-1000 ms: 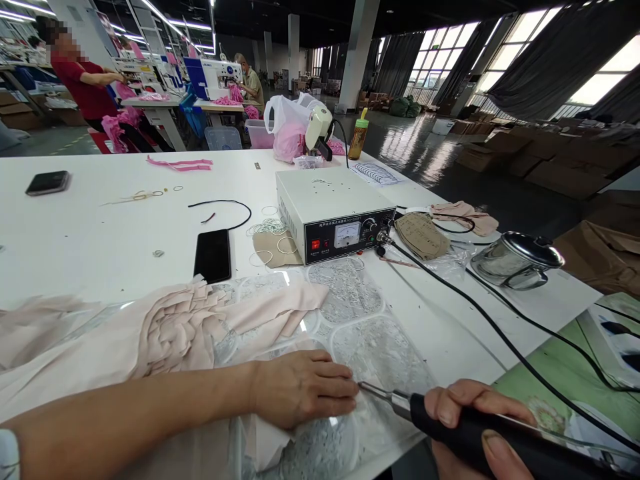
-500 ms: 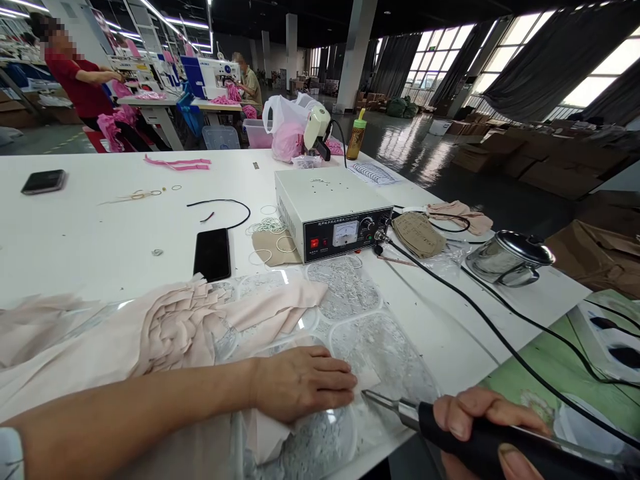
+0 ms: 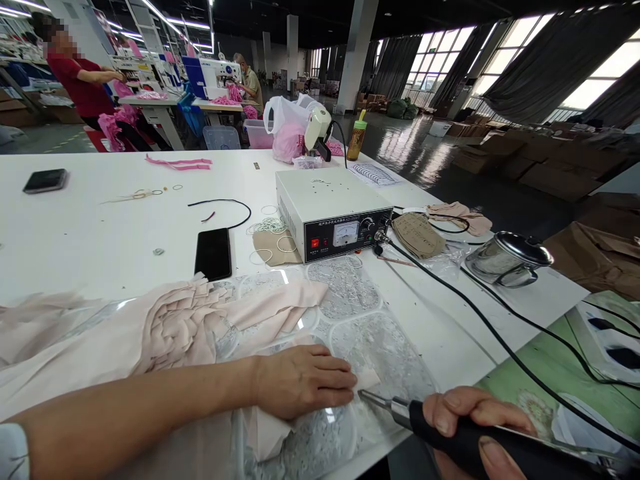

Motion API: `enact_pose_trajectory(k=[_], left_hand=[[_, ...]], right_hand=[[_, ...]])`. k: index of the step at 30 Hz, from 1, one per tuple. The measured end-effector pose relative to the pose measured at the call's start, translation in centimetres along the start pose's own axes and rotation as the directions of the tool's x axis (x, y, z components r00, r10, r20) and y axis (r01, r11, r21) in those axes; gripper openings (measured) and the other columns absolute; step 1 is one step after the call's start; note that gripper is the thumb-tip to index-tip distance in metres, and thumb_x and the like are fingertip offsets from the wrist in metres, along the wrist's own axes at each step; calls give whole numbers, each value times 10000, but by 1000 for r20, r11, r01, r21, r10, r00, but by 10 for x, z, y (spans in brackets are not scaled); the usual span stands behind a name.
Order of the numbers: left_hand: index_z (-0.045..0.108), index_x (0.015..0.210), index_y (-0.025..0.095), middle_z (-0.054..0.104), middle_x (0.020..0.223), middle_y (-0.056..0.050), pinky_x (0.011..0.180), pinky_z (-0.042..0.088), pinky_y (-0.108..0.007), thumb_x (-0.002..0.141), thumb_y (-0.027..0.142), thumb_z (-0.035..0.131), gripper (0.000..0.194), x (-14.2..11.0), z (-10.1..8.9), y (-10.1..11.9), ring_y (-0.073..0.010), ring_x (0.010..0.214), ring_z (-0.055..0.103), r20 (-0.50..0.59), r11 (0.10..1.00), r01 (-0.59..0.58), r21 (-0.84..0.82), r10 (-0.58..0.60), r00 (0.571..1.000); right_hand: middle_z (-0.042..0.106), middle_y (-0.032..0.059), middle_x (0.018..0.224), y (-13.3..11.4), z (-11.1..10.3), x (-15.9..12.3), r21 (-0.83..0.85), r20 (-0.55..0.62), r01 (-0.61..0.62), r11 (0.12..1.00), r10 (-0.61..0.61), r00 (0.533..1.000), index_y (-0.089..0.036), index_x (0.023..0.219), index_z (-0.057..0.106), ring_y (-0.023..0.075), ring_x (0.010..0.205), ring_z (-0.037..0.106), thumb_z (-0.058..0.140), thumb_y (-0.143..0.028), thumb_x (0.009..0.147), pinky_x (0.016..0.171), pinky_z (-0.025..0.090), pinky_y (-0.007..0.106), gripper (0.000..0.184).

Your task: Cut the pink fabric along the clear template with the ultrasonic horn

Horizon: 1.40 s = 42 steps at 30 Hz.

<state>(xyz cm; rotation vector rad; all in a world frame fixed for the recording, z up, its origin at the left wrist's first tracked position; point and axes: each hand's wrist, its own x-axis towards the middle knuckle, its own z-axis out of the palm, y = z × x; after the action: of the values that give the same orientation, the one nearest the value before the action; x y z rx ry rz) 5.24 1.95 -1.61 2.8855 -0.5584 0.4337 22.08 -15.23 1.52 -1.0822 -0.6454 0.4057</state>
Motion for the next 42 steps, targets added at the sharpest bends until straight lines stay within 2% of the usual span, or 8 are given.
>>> enact_pose_trajectory(k=[4, 9, 14, 20, 25, 29, 37, 42], left_hand=[[623, 1154, 111, 633, 1261, -109, 920, 451, -334, 965, 145, 448, 260, 1, 0, 0, -217, 1194, 552, -5, 1000, 4, -3, -4, 1000], [610, 1183, 152, 613, 1290, -113, 952, 450, -311, 1009, 202, 422, 261, 2, -4, -1, -205, 1213, 547, 6, 997, 65, -37, -65, 998], [613, 1151, 134, 612, 1290, -120, 969, 431, -323, 1019, 240, 432, 247, -5, -10, -2, -218, 1189, 558, -21, 987, 135, -91, -137, 990], [641, 1090, 144, 623, 1258, -121, 958, 430, -324, 996, 273, 500, 213, -8, -13, -1, -216, 1120, 584, 58, 984, 166, -63, -163, 985], [645, 1097, 148, 610, 1287, -106, 944, 425, -317, 1006, 280, 487, 225, -2, -25, -8, -217, 1139, 569, 107, 993, 108, -37, -103, 989], [643, 1100, 147, 599, 1307, -93, 950, 419, -319, 1004, 272, 501, 212, 1, -32, -13, -221, 1178, 554, 137, 997, 60, -39, -54, 989], [621, 1150, 171, 573, 1348, -93, 981, 410, -327, 1010, 310, 493, 234, 12, -39, -27, -221, 1242, 515, 242, 999, -29, -26, 34, 970], [620, 1160, 163, 584, 1339, -71, 1026, 385, -331, 1002, 331, 518, 253, 17, -40, -39, -223, 1268, 501, 255, 991, -131, -33, 135, 957]], right_hand=[[489, -11, 697, -1, -1, 2, 29, 1, -36, 999, 36, 999, -225, 762, 543, 132, 532, 497, 646, -346, 766, 482, 491, 338, 159], [510, -1, 691, 0, 0, 8, 82, -114, 90, 993, -80, 990, -195, 761, 563, 116, 507, 484, 607, -293, 730, 439, 457, 292, 111], [550, 12, 731, 7, -6, 7, 92, -78, 108, 990, -101, 992, -187, 790, 580, 125, 532, 519, 600, -253, 736, 483, 493, 325, 88], [581, 26, 778, 19, -10, 12, 62, -77, 161, 985, -156, 985, -190, 823, 590, 137, 547, 540, 603, -245, 755, 513, 503, 356, 89], [583, 18, 768, 17, -6, 18, 100, -115, 169, 981, -157, 981, -191, 806, 587, 127, 521, 526, 592, -249, 737, 507, 498, 357, 90], [575, 16, 763, 14, -8, 14, 123, -87, 160, 979, -150, 985, -184, 826, 591, 124, 533, 535, 586, -237, 755, 500, 505, 344, 89], [597, 23, 802, 22, -4, 19, 117, -49, 233, 966, -228, 972, -192, 874, 591, 128, 565, 564, 594, -204, 785, 535, 514, 334, 89], [600, 19, 799, 29, 2, 28, 140, -50, 258, 956, -253, 966, -196, 878, 594, 127, 552, 573, 606, -226, 796, 535, 514, 336, 88]])
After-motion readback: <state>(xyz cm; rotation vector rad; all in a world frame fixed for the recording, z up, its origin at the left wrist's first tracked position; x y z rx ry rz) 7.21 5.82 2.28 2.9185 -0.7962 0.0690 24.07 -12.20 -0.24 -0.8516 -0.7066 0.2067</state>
